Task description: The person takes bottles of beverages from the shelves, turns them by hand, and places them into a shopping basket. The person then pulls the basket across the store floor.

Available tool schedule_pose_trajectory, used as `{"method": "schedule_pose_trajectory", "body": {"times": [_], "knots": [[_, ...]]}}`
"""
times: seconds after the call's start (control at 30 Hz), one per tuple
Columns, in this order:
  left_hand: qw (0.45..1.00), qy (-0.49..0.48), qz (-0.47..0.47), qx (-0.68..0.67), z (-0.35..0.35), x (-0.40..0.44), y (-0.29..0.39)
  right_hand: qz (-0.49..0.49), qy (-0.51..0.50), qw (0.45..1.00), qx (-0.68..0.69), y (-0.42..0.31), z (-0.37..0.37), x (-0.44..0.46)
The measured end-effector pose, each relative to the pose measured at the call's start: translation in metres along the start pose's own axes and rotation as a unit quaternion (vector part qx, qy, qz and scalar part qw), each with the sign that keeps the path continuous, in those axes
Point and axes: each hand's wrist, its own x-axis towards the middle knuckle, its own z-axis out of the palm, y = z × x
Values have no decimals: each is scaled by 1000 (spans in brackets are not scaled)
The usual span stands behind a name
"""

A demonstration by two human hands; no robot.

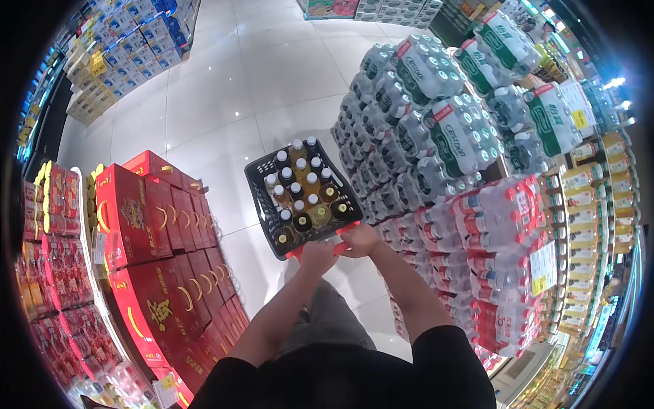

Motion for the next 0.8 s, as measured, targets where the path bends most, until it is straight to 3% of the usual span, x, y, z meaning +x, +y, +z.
{"method": "schedule_pose_trajectory", "body": {"times": [0.43, 0.6, 0.8], "knots": [[998, -67, -4, 18, -60, 119, -108, 20, 36, 999, 29, 67, -15, 144], [998, -48, 3, 42, -79, 163, -146, 47, -15, 999, 24, 91, -20, 196], [990, -126, -30, 58, -94, 209, -190, 64, -6, 998, 6, 112, -18, 250]]}}
